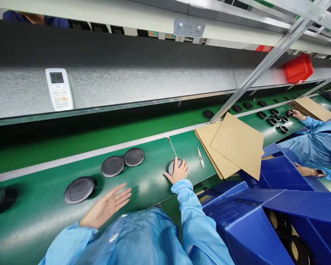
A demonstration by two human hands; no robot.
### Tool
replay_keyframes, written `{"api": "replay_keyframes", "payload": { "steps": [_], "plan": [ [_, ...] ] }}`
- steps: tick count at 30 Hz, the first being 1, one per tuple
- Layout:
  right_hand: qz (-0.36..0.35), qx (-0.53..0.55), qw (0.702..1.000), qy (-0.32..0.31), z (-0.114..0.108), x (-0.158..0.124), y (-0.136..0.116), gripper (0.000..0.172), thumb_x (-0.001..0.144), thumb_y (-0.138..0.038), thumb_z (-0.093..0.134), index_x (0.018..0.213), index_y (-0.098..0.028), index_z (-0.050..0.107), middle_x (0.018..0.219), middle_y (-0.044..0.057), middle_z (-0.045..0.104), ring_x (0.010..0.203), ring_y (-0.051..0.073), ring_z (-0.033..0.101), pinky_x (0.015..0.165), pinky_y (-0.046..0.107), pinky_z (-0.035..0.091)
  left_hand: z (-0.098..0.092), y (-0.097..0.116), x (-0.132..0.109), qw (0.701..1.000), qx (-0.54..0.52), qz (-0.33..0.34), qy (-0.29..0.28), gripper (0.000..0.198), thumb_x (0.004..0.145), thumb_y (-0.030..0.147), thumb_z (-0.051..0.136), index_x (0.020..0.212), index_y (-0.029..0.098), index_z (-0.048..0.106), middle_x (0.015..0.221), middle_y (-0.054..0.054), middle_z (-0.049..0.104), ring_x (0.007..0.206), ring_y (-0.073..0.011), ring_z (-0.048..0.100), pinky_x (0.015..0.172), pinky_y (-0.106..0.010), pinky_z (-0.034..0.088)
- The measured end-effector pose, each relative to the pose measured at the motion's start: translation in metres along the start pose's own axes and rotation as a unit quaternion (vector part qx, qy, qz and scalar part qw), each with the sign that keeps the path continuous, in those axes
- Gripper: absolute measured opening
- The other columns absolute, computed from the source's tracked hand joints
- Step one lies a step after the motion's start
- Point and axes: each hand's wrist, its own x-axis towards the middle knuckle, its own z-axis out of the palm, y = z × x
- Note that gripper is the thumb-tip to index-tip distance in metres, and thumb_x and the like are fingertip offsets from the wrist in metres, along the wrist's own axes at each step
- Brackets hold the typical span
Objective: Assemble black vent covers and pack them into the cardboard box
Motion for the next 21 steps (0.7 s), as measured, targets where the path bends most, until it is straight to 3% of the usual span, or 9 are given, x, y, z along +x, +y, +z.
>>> {"api": "replay_keyframes", "payload": {
  "steps": [4, 6, 9, 12, 17, 19, 21],
  "plan": [
    [-0.04, -0.029, 0.998, -0.046, 0.019, 0.005, 0.016, 0.116, 0.07, -0.078, 0.07, 0.159, -0.02, 0.022, 0.158, 0.027, 0.021, 0.139, 0.046, 0.026, 0.109, 0.06, 0.021, -0.025, -0.005, -0.006, 0.997, -0.014, -0.008, 0.073, 0.056, 0.1, 0.029, 0.039, 0.153, 0.015, 0.032, 0.138, -0.014, 0.06, 0.131, -0.0236, 0.054, 0.118, -0.036, 0.035],
    [-0.058, -0.023, 0.997, -0.046, 0.019, 0.008, 0.015, 0.107, 0.079, -0.077, 0.061, 0.158, -0.017, 0.022, 0.159, 0.028, 0.018, 0.143, 0.047, 0.02, 0.11, 0.065, 0.018, -0.034, -0.01, -0.008, 0.995, -0.02, -0.003, 0.1, 0.058, 0.098, 0.03, 0.039, 0.153, 0.013, 0.032, 0.134, -0.013, 0.063, 0.129, -0.0235, 0.056, 0.117, -0.035, 0.037],
    [-0.076, 0.007, 0.997, 0.022, 0.01, 0.014, 0.01, 0.088, 0.093, -0.067, 0.044, 0.158, -0.012, 0.022, 0.161, 0.027, 0.013, 0.147, 0.044, 0.012, 0.111, 0.067, 0.014, -0.045, -0.016, -0.01, 0.989, -0.028, 0.002, 0.142, 0.059, 0.097, 0.033, 0.04, 0.152, 0.013, 0.034, 0.128, -0.012, 0.067, 0.126, -0.0235, 0.058, 0.114, -0.034, 0.041],
    [-0.066, 0.016, 0.995, 0.079, 0.002, 0.019, 0.007, 0.082, 0.097, -0.06, 0.039, 0.159, -0.01, 0.018, 0.162, 0.025, 0.007, 0.149, 0.04, 0.006, 0.114, 0.065, 0.012, -0.052, -0.02, -0.009, 0.985, -0.04, 0.001, 0.166, 0.054, 0.098, 0.032, 0.039, 0.149, 0.013, 0.039, 0.122, -0.01, 0.07, 0.126, -0.0221, 0.058, 0.112, -0.032, 0.042],
    [-0.096, -0.02, 0.992, -0.083, 0.007, 0.012, 0.017, 0.092, 0.086, -0.06, 0.06, 0.158, -0.014, 0.023, 0.159, 0.028, 0.015, 0.146, 0.047, 0.014, 0.106, 0.07, 0.021, -0.05, -0.03, -0.008, 0.983, -0.035, 0.024, 0.179, 0.038, 0.094, 0.022, 0.042, 0.128, 0.012, 0.055, 0.118, -0.013, 0.07, 0.121, -0.0232, 0.062, 0.11, -0.034, 0.043],
    [-0.103, -0.022, 0.988, -0.116, 0.008, 0.008, 0.015, 0.096, 0.081, -0.049, 0.066, 0.159, -0.018, 0.019, 0.158, 0.026, 0.02, 0.144, 0.046, 0.02, 0.1, 0.066, 0.032, -0.045, -0.039, -0.008, 0.984, -0.028, 0.056, 0.168, 0.031, 0.09, 0.024, 0.05, 0.117, 0.014, 0.061, 0.119, -0.015, 0.069, 0.119, -0.0253, 0.062, 0.109, -0.038, 0.044],
    [-0.131, -0.003, 0.984, -0.117, 0.007, 0.001, -0.004, 0.096, 0.078, -0.04, 0.065, 0.159, -0.021, 0.017, 0.154, 0.024, 0.028, 0.139, 0.045, 0.028, 0.094, 0.062, 0.04, -0.038, -0.048, -0.005, 0.981, -0.044, 0.086, 0.167, 0.027, 0.083, 0.028, 0.066, 0.108, 0.015, 0.066, 0.116, -0.016, 0.069, 0.117, -0.0283, 0.062, 0.106, -0.041, 0.045]
  ]
}}
